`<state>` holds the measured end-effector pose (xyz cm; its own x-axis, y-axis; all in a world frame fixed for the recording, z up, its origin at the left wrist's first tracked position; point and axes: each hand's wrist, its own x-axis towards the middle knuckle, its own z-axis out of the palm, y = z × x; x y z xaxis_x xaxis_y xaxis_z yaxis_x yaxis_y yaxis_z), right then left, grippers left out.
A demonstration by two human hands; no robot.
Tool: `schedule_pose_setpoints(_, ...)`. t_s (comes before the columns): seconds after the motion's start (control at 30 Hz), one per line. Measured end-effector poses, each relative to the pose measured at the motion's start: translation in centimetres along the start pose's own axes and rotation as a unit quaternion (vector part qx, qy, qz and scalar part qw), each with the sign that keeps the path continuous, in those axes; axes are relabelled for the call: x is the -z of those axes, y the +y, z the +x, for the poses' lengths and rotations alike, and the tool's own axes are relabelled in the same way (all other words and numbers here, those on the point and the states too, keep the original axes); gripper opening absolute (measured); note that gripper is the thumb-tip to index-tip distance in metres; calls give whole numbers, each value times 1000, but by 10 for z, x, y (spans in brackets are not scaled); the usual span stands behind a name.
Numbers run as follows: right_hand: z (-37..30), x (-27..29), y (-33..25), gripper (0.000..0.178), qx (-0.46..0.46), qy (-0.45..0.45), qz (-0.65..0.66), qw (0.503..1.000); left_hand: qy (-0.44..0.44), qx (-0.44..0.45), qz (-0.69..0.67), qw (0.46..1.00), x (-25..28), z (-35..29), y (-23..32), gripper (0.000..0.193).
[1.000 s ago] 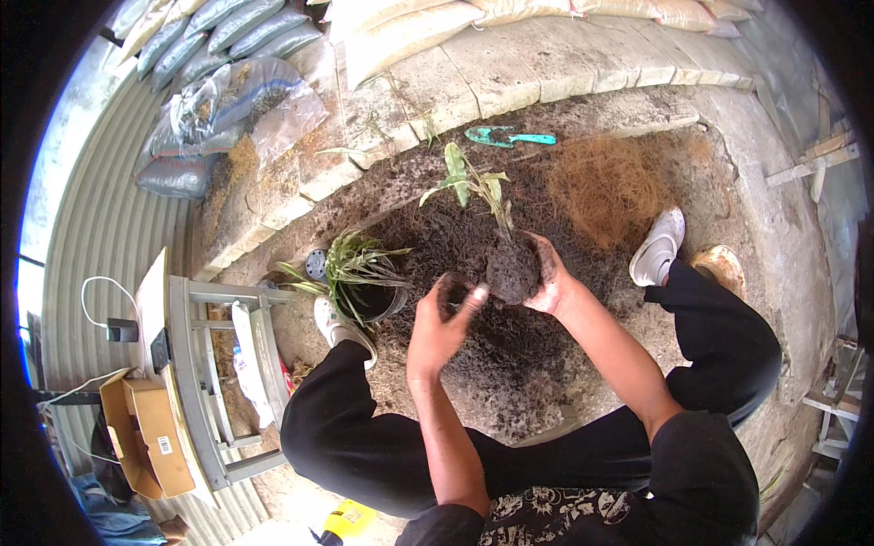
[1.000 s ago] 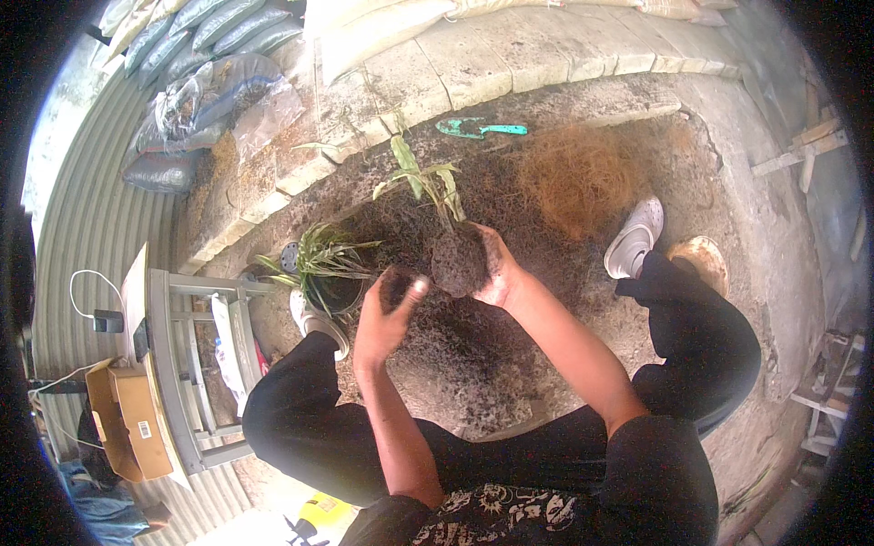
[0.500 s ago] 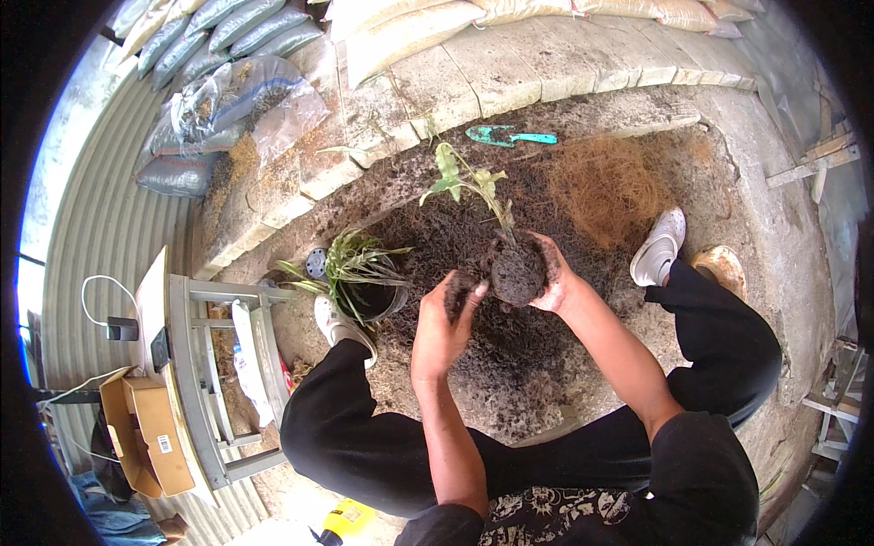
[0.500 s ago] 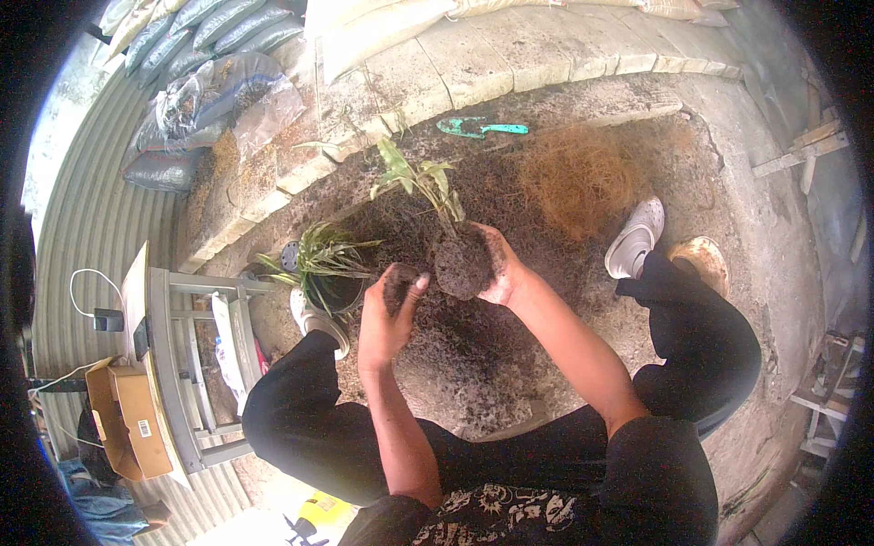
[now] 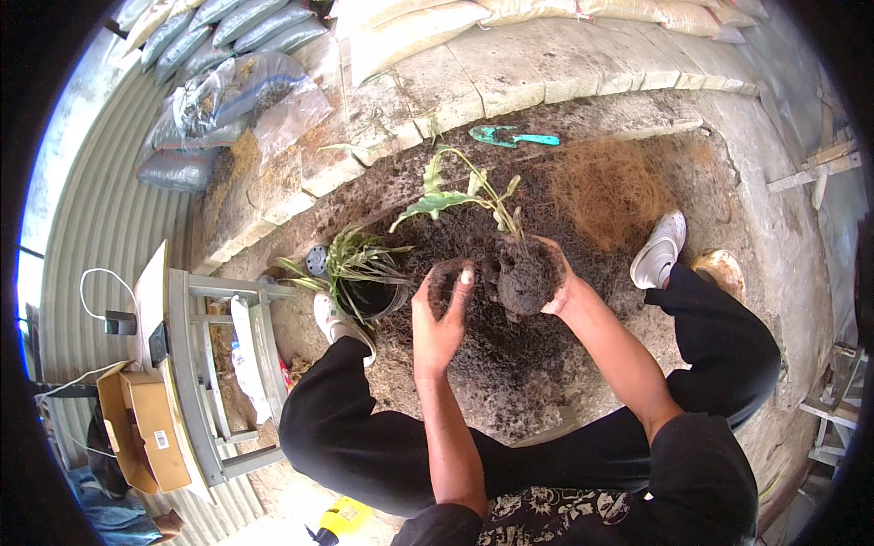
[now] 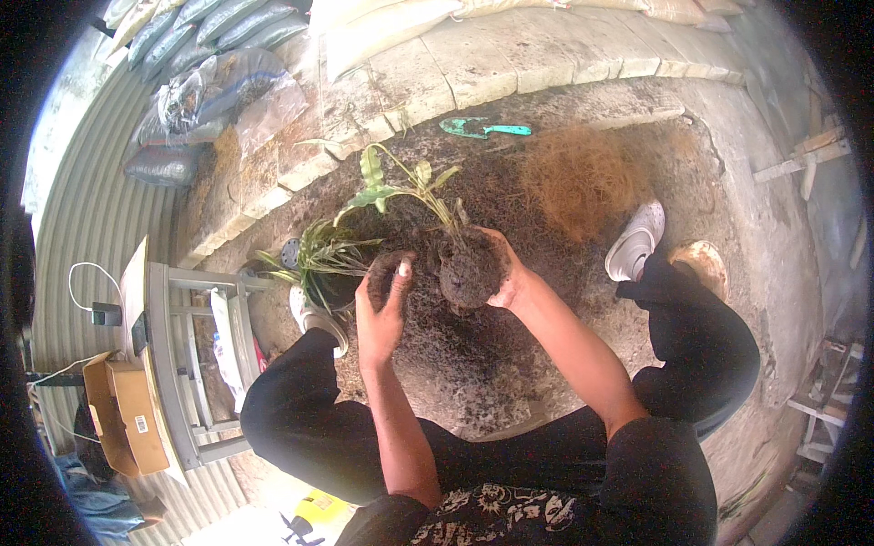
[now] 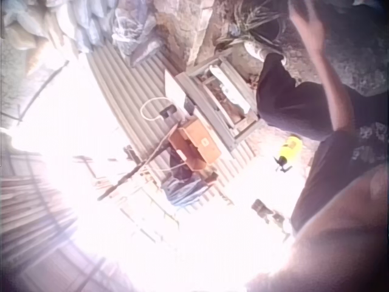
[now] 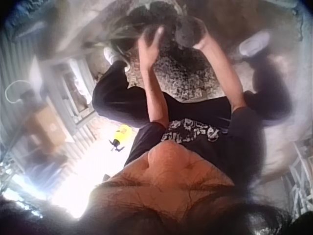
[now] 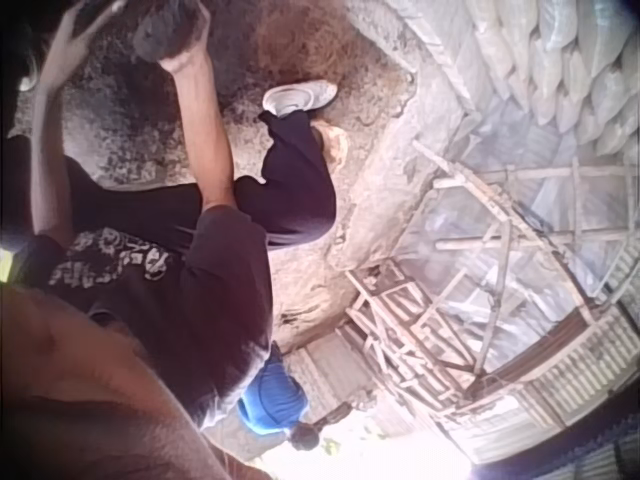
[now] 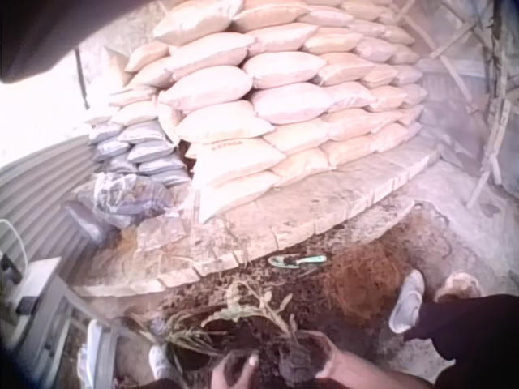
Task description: The person sits on the floor and manually packs soil around the root ball of a small plant. They repeatedly add soil and press it down with their hands to form a compact root ball, preparing the plant for transplanting.
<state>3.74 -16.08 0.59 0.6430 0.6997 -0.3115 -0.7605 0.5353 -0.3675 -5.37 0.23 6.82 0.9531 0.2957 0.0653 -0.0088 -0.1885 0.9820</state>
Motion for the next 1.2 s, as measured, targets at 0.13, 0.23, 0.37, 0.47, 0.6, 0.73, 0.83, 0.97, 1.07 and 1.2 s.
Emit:
schedule_pose_setpoints(0.13, -3, -7, -1, 24, -17, 23, 0, 1000, -29, -9, -26, 999, -11, -1, -1, 27)
schedule_pose_setpoints(0.23, -3, -9, 0, 23, -6, 11, -19, 1000, -14, -1, -34, 999, -20, -2, 1, 24)
schedule_pose_setpoints(0.37, -4, -13, -1, 22, -6, 6, -9, 1000, 29, 19, -43, 998, -24, -4, 4, 26)
schedule_pose_setpoints(0.47, -2, -10, -1, 21, -12, 14, -8, 1000, 39, 9, -7, 999, -23, -3, -3, 27)
schedule_pose_setpoints(0.6, 1, -2, -1, 21, -7, 2, -2, 1000, 42, 11, 34, 999, -18, -2, -5, 25)
schedule_pose_setpoints(0.73, -1, -10, 0, 24, -16, 16, 9, 1000, 82, 7, 36, 996, -2, 1, -20, 23)
schedule_pose_setpoints(0.83, 2, -8, -4, 39, -15, -15, 23, 1000, 155, 43, -2, 987, 12, 7, -28, 26)
schedule_pose_setpoints(0.97, 4, -12, -1, 37, 12, 12, 13, 1000, 216, 34, -17, 976, 14, 7, -22, 32)
schedule_pose_setpoints(1.07, 4, -10, 3, 34, 37, 32, 14, 999, 183, 66, -126, 973, 5, 7, -23, 38)
schedule_pose_setpoints(1.2, 7, -15, 20, 39, 102, 84, -26, 991, 89, 55, -133, 986, -22, 3, -22, 48)
